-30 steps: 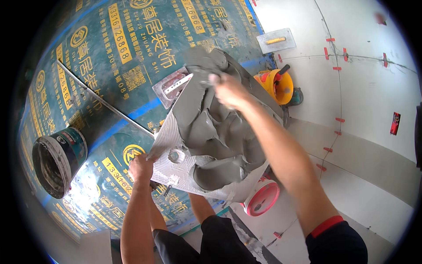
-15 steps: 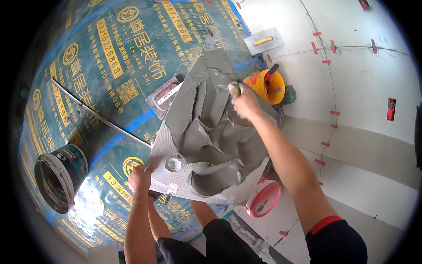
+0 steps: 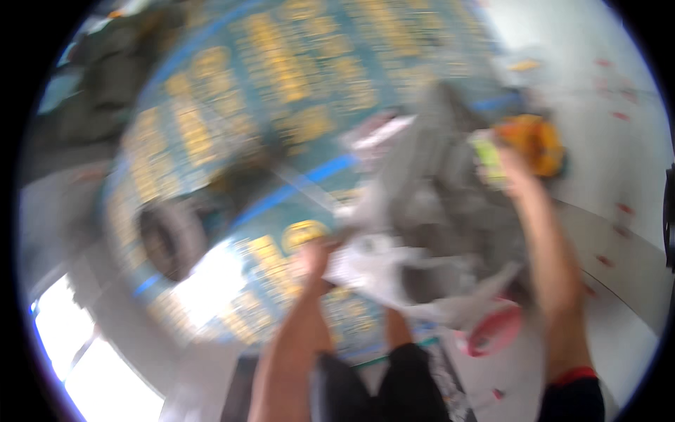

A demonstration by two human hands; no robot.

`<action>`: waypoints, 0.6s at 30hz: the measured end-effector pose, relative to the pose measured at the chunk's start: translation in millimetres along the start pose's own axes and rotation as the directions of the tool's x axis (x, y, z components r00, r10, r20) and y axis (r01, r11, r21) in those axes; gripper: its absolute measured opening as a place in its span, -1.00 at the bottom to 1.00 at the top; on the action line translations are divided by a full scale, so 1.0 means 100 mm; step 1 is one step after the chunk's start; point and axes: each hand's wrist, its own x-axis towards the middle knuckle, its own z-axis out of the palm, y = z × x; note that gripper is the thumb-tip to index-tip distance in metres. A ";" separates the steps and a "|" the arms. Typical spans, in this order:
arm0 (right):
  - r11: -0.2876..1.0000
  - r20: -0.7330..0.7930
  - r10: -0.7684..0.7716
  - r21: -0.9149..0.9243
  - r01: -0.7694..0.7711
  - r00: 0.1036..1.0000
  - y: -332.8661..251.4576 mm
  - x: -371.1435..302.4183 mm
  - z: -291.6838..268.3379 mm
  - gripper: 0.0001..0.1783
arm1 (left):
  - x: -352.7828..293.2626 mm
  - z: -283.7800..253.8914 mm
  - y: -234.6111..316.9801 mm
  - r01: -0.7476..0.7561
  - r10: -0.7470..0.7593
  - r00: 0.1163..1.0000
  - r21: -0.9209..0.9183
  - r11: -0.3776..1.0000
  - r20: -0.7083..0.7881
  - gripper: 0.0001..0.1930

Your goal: The person scoops mortar from a bucket with a trowel and spreads it across the back of a ceramic tile, creating a series of uniform ridges over the entire surface.

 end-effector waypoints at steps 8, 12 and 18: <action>0.822 -0.231 -0.460 -0.476 0.313 0.857 -0.14 0.50 -0.42 -0.48 | 0.05 0.23 0.97 -0.086 0.097 0.995 0.296 0.951 -0.021 -0.66; 0.908 -0.201 -0.104 -0.420 0.011 0.974 0.23 -0.82 -0.55 -0.45 | 0.04 0.49 0.08 -0.067 0.096 0.990 0.264 0.962 -0.101 -0.61; 0.635 -0.173 -0.073 -0.768 -0.087 0.982 0.44 -1.48 0.13 -0.42 | -0.19 -0.16 0.66 -0.027 0.064 0.993 0.347 0.937 -0.095 -0.52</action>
